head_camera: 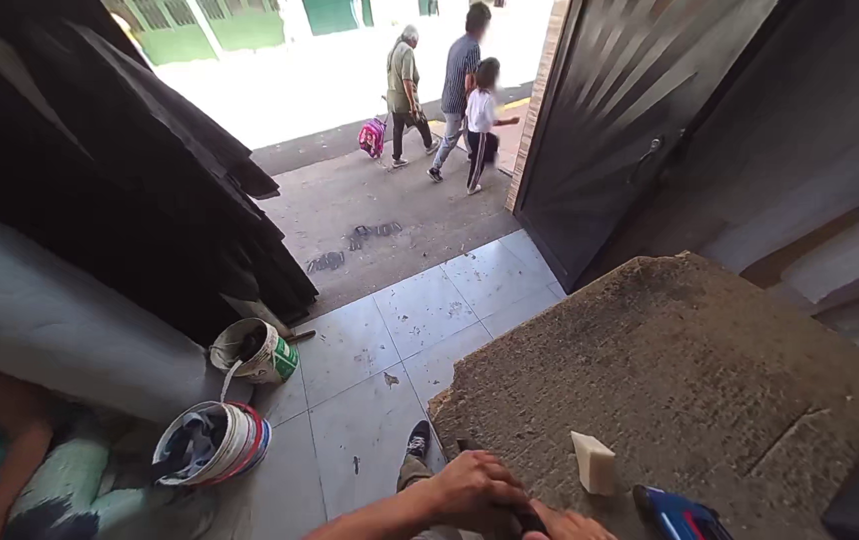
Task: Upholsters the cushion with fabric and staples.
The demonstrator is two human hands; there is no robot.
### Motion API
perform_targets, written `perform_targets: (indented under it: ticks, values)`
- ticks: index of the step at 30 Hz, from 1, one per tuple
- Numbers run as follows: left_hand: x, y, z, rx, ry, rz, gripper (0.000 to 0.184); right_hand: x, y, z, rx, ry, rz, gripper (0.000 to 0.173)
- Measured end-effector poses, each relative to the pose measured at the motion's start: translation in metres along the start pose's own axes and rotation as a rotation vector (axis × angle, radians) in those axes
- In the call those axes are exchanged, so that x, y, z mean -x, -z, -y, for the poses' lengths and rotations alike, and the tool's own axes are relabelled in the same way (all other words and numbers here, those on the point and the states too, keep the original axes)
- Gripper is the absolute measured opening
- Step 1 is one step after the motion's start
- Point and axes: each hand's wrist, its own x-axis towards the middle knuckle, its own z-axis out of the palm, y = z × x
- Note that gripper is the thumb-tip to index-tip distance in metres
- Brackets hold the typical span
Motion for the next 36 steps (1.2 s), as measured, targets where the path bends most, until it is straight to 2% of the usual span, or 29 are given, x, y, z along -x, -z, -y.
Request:
perform_targets:
  ticks: [2,4,6,9,11,16,18,20,22,24,26,28,31,36]
  values:
    - [-0.020,0.002,0.003,0.057,0.020,-0.010,0.025,0.001,0.006,-0.007,0.045,-0.118,-0.077,0.068]
    - [-0.024,-0.001,0.010,0.127,0.002,-0.028,0.023,0.017,0.008,-0.004,0.052,-0.301,-0.031,0.079]
    - [-0.028,-0.001,0.021,0.179,-0.027,-0.056,0.026,0.030,0.007,-0.007,0.052,-0.379,-0.023,0.081]
    - [-0.029,0.004,0.023,0.148,-0.069,0.069,0.033,0.044,-0.001,-0.010,0.118,-0.253,-0.142,0.072]
    - [-0.033,0.008,0.022,0.100,-0.115,0.150,0.032,0.046,-0.001,-0.013,0.147,-0.184,-0.159,0.066]
    - [-0.043,0.008,-0.004,0.124,-0.143,0.120,0.025,0.053,0.024,-0.025,0.061,-0.054,-0.086,0.057]
    - [-0.040,0.007,0.001,0.103,-0.091,0.147,0.026,0.051,0.019,-0.018,0.056,-0.116,-0.053,0.058]
    - [-0.035,0.005,0.019,0.076,-0.069,0.177,0.043,0.043,0.009,-0.005,0.063,-0.257,-0.035,0.055]
    - [-0.036,0.006,0.031,0.049,-0.135,0.209,0.059,0.034,0.002,0.013,0.040,-0.395,-0.060,0.045]
    - [-0.043,0.007,0.037,-0.030,-0.240,0.254,0.067,0.027,-0.007,0.029,0.054,-0.475,-0.108,0.043]
    - [-0.054,0.006,0.043,-0.073,-0.348,0.297,0.058,0.022,-0.018,0.037,0.136,-0.530,-0.158,0.058]
    - [-0.066,0.003,0.047,-0.074,-0.416,0.314,0.050,0.017,-0.025,0.035,0.218,-0.554,-0.200,0.065]
    - [-0.069,-0.001,0.048,-0.043,-0.397,0.304,0.048,0.016,-0.032,0.025,0.254,-0.542,-0.298,0.060]
    - [-0.055,-0.015,0.052,-0.056,-0.415,0.077,0.042,0.018,-0.038,0.020,0.207,-0.517,-0.415,0.042]
